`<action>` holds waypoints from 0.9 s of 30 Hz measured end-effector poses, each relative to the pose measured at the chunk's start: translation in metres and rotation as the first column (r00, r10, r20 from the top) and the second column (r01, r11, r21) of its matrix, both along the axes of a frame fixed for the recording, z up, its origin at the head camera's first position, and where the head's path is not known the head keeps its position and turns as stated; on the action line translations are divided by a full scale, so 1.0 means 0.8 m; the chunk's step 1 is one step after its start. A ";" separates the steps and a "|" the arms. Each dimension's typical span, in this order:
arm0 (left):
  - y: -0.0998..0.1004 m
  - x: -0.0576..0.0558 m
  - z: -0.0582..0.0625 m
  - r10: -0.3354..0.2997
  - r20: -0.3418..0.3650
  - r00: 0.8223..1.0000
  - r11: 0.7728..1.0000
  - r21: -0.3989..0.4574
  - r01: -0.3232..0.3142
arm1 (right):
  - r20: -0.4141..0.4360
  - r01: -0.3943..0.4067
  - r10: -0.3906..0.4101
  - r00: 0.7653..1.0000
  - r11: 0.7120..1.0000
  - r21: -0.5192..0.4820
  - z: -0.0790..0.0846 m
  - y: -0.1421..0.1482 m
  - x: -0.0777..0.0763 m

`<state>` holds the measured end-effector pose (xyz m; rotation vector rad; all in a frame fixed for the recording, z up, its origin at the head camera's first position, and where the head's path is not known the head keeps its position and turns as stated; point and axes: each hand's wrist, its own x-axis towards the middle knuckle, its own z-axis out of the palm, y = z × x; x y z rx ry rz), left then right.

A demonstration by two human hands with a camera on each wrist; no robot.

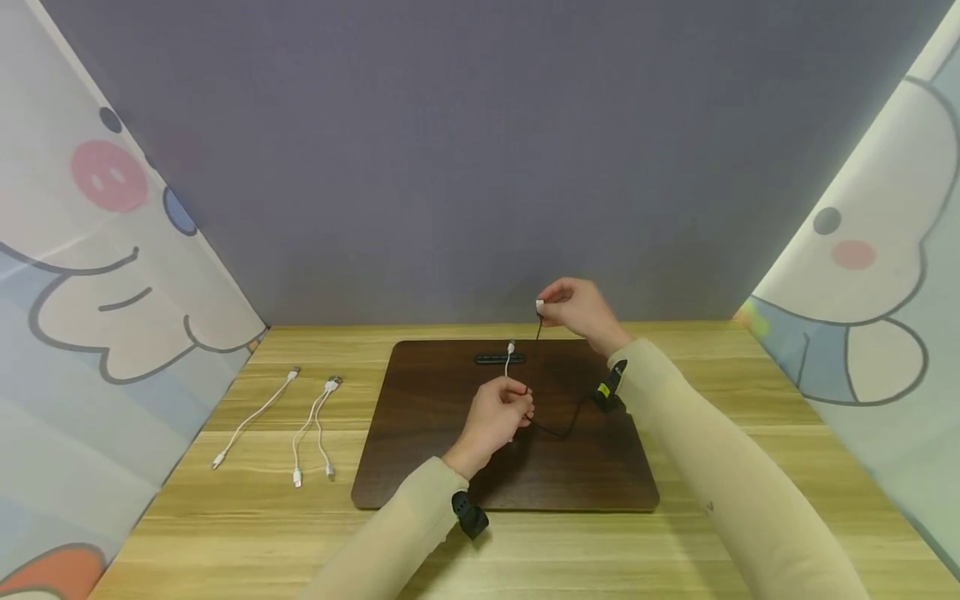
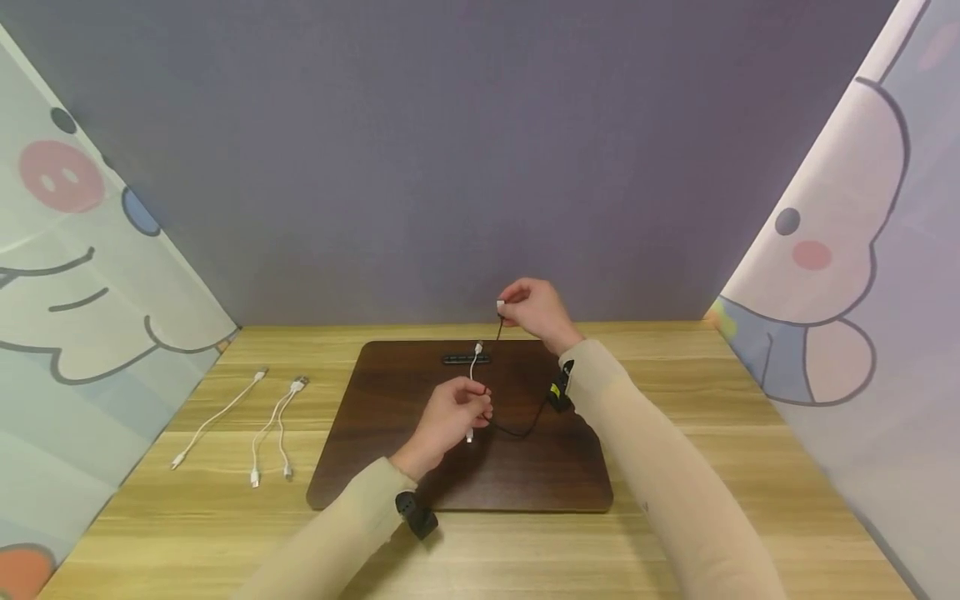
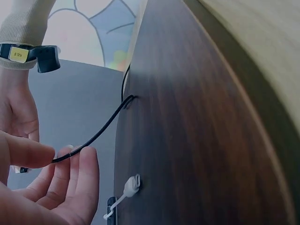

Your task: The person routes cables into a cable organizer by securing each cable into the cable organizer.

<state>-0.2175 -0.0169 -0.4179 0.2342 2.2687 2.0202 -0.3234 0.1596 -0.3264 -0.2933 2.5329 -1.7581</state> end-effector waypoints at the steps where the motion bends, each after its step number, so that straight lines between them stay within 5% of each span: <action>1: -0.001 0.000 0.000 0.004 -0.005 1.000 1.000 -0.025 -0.005 | 0.003 -0.001 0.001 1.000 1.000 0.000 0.000 -0.001 -0.001; 9: 0.002 0.001 0.008 -0.009 -0.058 0.998 0.960 -0.279 -0.007 | 0.043 -0.007 0.005 0.999 0.999 0.050 -0.017 -0.010 -0.014; 18: 0.011 -0.002 0.007 0.006 -0.066 0.998 0.920 -0.390 -0.031 | 0.061 0.010 -0.012 0.998 1.000 0.025 -0.044 -0.016 -0.023; 27: 0.009 -0.008 0.005 0.009 -0.177 0.984 0.808 -0.579 -0.111 | 0.069 -0.007 0.005 0.998 1.000 0.020 -0.061 -0.023 -0.026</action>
